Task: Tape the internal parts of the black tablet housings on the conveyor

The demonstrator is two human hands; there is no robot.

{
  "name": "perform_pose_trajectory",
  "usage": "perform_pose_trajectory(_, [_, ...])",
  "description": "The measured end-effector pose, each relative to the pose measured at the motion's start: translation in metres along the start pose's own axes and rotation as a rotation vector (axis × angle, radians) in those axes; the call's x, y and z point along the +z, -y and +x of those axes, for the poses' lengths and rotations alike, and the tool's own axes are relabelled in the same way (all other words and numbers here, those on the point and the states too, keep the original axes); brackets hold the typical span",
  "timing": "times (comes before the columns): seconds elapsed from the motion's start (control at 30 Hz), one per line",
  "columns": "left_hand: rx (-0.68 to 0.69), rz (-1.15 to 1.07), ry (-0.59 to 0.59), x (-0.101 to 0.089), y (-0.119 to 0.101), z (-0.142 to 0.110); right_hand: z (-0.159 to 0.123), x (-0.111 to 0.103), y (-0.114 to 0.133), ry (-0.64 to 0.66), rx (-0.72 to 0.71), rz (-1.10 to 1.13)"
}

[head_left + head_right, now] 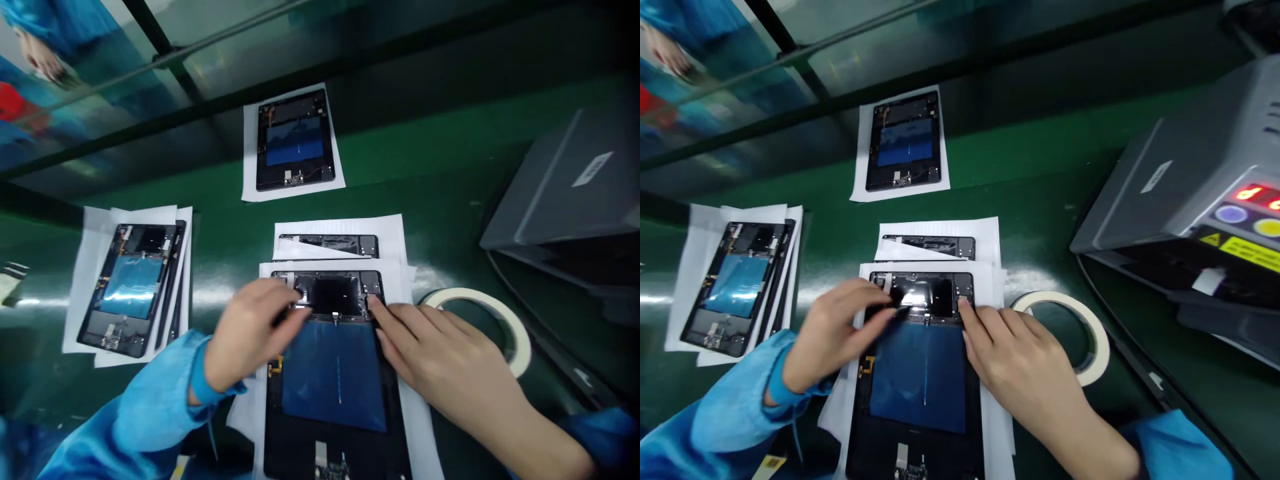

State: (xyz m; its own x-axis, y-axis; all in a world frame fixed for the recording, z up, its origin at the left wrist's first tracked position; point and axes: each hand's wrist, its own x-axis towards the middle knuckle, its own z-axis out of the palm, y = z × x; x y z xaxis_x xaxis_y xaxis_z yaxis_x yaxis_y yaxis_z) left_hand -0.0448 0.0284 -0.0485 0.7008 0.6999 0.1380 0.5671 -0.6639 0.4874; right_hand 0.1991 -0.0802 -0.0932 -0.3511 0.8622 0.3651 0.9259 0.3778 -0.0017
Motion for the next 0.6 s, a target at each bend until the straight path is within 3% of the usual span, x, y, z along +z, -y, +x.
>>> perform_pose_trajectory(0.07, [-0.308, -0.060, -0.015, -0.021, 0.015, -0.016, -0.003, 0.002, 0.001, -0.015, -0.002, 0.023])
perform_pose_trajectory(0.13, [-0.584, -0.253, 0.052, -0.033, 0.023, -0.028, -0.004, 0.003, 0.001, -0.035, -0.006, 0.033])
perform_pose_trajectory(0.23, [-0.811, -0.673, 0.244, -0.036, 0.021, -0.035, -0.003, 0.004, 0.003, -0.091, 0.003, 0.039])
perform_pose_trajectory(0.3, [-0.905, -0.855, 0.308, -0.034, 0.014, -0.035, -0.003, 0.005, 0.003, -0.121, 0.005, 0.042])
perform_pose_trajectory(0.43, [-0.993, -1.006, 0.279, -0.037, -0.001, -0.033, -0.007, 0.009, 0.002, -0.138, -0.025, 0.029])
perform_pose_trajectory(0.6, [-0.759, -1.076, 0.220, -0.027, -0.024, -0.028, -0.007, 0.009, 0.004, -0.152, -0.065, 0.030])
